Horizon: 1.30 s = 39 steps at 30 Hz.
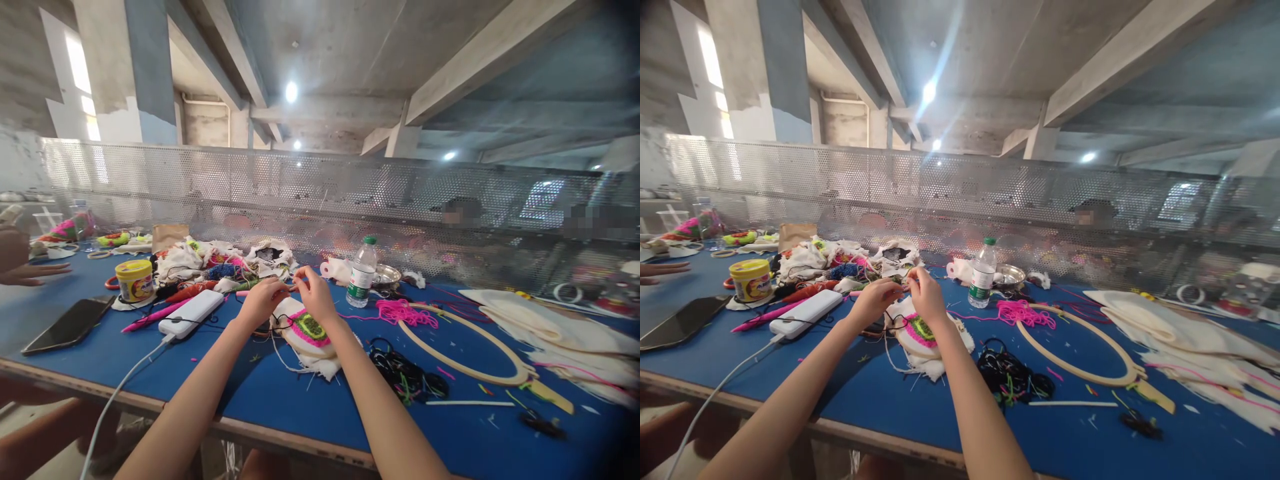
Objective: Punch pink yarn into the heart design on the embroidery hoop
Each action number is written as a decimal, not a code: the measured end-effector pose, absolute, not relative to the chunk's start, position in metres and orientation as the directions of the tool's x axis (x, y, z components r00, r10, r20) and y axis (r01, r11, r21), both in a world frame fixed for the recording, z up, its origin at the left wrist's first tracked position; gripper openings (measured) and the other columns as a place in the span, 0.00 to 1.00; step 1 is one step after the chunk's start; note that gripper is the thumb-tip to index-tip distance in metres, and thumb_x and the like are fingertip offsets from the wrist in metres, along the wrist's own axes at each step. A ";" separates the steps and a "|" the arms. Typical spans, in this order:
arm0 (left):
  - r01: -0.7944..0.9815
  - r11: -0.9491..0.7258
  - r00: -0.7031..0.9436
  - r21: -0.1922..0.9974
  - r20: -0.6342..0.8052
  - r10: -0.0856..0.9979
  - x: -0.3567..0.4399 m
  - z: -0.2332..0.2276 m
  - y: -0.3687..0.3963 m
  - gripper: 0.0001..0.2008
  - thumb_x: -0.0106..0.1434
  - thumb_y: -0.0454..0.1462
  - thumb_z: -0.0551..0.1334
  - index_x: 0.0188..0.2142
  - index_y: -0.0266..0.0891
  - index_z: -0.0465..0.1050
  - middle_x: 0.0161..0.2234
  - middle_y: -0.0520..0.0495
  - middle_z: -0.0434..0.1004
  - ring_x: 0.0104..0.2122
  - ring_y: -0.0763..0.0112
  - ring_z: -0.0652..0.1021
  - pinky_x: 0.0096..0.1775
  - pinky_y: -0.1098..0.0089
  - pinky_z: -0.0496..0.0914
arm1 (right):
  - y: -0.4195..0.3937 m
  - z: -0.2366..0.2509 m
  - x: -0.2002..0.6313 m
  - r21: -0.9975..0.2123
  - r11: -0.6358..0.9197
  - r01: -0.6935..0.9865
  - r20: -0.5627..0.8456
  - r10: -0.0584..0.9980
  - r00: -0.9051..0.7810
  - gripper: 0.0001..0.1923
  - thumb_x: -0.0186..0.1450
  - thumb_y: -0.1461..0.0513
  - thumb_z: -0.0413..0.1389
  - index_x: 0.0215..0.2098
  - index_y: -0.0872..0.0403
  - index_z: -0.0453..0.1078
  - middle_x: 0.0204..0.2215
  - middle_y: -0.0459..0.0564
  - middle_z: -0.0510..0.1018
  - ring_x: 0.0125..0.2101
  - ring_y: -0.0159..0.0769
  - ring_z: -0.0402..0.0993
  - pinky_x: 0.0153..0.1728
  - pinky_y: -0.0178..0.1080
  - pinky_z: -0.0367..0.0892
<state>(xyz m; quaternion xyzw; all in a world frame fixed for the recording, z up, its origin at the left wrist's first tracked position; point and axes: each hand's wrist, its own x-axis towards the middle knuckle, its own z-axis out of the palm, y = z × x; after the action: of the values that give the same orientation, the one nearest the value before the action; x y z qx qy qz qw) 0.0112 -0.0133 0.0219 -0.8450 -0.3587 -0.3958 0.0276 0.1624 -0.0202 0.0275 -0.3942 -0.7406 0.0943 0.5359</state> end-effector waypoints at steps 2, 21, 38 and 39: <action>0.634 -0.735 0.423 0.241 0.687 0.590 0.012 0.023 -0.013 0.07 0.57 0.34 0.56 0.34 0.38 0.72 0.27 0.49 0.69 0.27 0.74 0.69 0.30 0.75 0.61 | -0.021 0.027 0.162 -0.526 0.671 0.522 0.730 0.672 -0.127 0.05 0.61 0.62 0.43 0.31 0.51 0.60 0.28 0.47 0.70 0.29 0.35 0.69 0.32 0.35 0.63; 0.583 -0.762 0.454 0.281 0.666 0.592 0.011 0.015 -0.008 0.15 0.58 0.29 0.51 0.39 0.40 0.73 0.27 0.48 0.70 0.27 0.74 0.69 0.30 0.75 0.62 | -0.013 0.028 0.168 -0.722 0.614 0.320 0.664 0.744 0.071 0.04 0.58 0.60 0.45 0.28 0.51 0.59 0.22 0.45 0.72 0.26 0.34 0.70 0.30 0.35 0.63; 0.176 -0.676 0.105 0.715 0.669 0.735 0.018 0.019 -0.007 0.09 0.55 0.35 0.56 0.33 0.35 0.72 0.27 0.49 0.68 0.21 0.78 0.69 0.24 0.76 0.64 | -0.007 0.024 0.167 -0.814 0.549 0.191 0.537 0.836 -0.115 0.09 0.53 0.61 0.53 0.32 0.55 0.68 0.31 0.48 0.74 0.35 0.35 0.69 0.39 0.38 0.63; 0.193 -0.701 0.096 0.686 0.698 0.710 0.018 0.019 -0.007 0.09 0.56 0.34 0.55 0.34 0.35 0.73 0.28 0.49 0.68 0.22 0.78 0.69 0.25 0.76 0.65 | -0.010 0.025 0.161 -0.838 0.535 0.108 0.523 0.844 -0.120 0.09 0.51 0.61 0.55 0.31 0.55 0.69 0.31 0.48 0.74 0.34 0.34 0.69 0.39 0.38 0.63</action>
<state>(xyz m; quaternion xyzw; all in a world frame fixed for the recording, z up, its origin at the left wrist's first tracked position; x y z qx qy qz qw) 0.0179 -0.0068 0.0186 -0.7075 -0.3191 -0.5916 -0.2182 0.1614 -0.0097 0.0246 -0.3539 -0.6727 0.3275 0.5613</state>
